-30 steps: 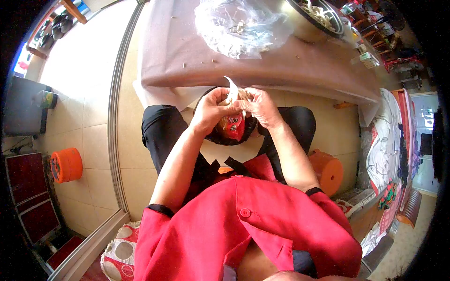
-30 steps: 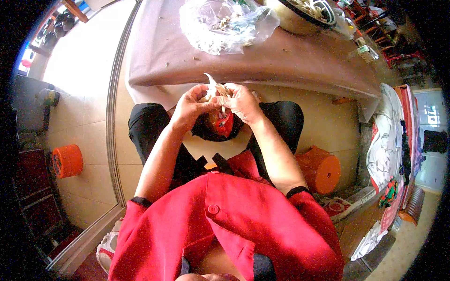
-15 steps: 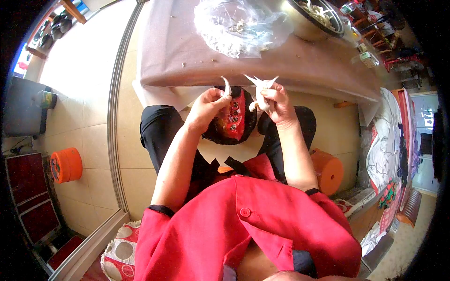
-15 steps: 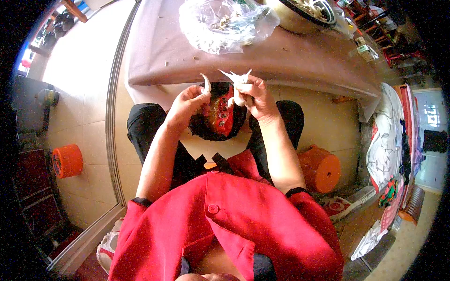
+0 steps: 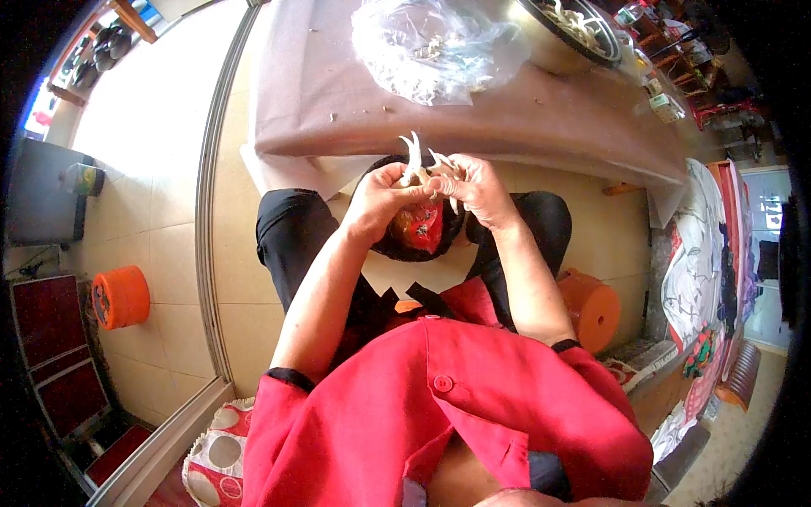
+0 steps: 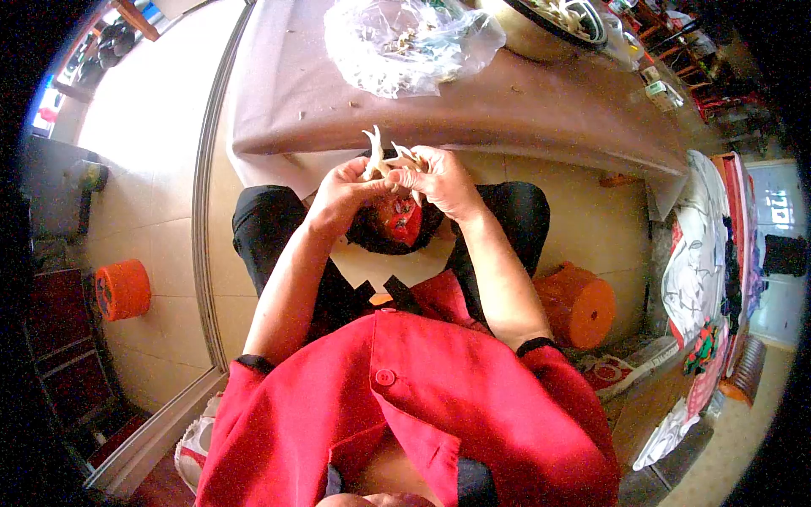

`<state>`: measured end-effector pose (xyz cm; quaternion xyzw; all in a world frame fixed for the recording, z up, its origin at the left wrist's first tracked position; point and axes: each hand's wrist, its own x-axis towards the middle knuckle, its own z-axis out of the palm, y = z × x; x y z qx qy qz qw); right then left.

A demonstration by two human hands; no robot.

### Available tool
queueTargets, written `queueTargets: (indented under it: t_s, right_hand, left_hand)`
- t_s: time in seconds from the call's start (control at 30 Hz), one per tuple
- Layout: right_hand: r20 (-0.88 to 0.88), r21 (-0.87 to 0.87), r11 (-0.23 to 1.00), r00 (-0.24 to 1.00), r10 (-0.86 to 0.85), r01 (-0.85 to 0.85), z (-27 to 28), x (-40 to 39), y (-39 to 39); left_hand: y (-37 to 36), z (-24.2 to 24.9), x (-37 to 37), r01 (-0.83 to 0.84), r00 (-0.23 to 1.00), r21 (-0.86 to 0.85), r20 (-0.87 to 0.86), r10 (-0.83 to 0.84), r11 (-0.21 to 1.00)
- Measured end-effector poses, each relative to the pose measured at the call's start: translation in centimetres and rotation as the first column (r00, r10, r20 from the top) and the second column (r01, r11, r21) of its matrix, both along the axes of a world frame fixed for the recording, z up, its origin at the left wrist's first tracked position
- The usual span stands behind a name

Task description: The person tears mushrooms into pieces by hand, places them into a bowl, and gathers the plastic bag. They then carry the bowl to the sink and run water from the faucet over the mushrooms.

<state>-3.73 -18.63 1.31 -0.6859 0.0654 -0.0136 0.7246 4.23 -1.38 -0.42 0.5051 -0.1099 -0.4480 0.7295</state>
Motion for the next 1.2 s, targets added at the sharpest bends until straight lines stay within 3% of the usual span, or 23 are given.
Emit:
queueTargets:
  t_s: [0.07, 0.17, 0.4, 0.53, 0.7, 0.77, 0.83, 0.87, 0.9, 0.97, 1.03, 1.1, 1.2]
  right_hand:
    - [-0.073, -0.077, 0.997, 0.997, 0.023, -0.028, 0.5, -0.1, 0.0]
    - [-0.164, -0.016, 0.997, 0.984, 0.074, -0.078, 0.7, -0.2, 0.0]
    - [-0.054, -0.057, 0.990, 0.990, 0.129, -0.132, -0.9, -0.1, -0.8]
    - [-0.152, -0.013, 0.985, 0.974, 0.169, -0.172, 0.0, -0.4, -1.4]
    - [0.003, 0.227, 0.968, 0.994, 0.111, -0.108, 1.2, -0.9, -2.4]
    - [0.050, 0.393, 0.919, 0.999, 0.011, -0.030, 2.4, -1.2, -2.6]
    - [0.113, 0.524, 0.851, 0.989, -0.101, 0.027, 2.7, -1.4, -3.2]
    - [0.172, 0.610, 0.792, 0.979, -0.105, -0.022, 2.8, -1.3, -3.3]
    - [0.144, 0.596, 0.803, 0.981, -0.130, 0.019, 2.8, -1.2, -3.5]
    - [0.036, 0.388, 0.917, 0.992, -0.119, 0.096, 2.3, -0.9, -2.8]
    - [-0.134, 0.146, 0.988, 0.991, -0.022, 0.041, 1.4, -0.6, -1.8]
    - [-0.150, -0.031, 0.997, 0.987, 0.064, -0.069, 0.3, -0.3, -0.7]
    - [-0.091, -0.114, 0.993, 0.996, -0.007, -0.003, -1.1, 0.3, 0.7]
  left_hand:
    - [0.0, 0.0, -0.1, -0.051, 0.997, -0.025, 0.057, 0.052, 0.998]
    - [0.0, -0.6, 0.0, -0.054, 0.989, 0.063, 0.137, 0.045, 0.997]
    - [0.2, 0.4, 0.2, 0.076, 0.997, 0.005, -0.015, -0.076, 0.997]
    - [0.4, 0.1, 0.5, 0.146, 0.989, 0.004, 0.005, -0.146, 0.989]
    - [0.7, 0.7, 0.6, 0.167, 0.986, 0.016, 0.027, -0.167, 0.986]
    - [0.7, 0.2, 0.7, 0.087, 0.987, 0.144, 0.119, -0.105, 0.986]
    - [0.7, -0.3, 0.9, 0.075, 0.984, 0.165, 0.150, -0.100, 0.983]
    - [0.7, -0.6, 0.9, 0.061, 0.987, 0.150, 0.141, -0.082, 0.987]
    - [0.8, -0.5, 0.9, 0.046, 0.989, 0.135, 0.132, -0.064, 0.990]
    - [0.6, -0.9, 0.8, 0.049, 0.987, 0.115, 0.147, -0.065, 0.992]
    - [0.3, -0.5, 0.4, 0.058, 0.984, 0.091, 0.161, -0.072, 0.994]
    - [0.1, 0.0, 0.1, 0.067, 0.984, 0.072, 0.158, -0.077, 0.995]
    - [-0.1, -0.3, 0.0, 0.120, 0.977, 0.060, 0.172, -0.129, 0.991]
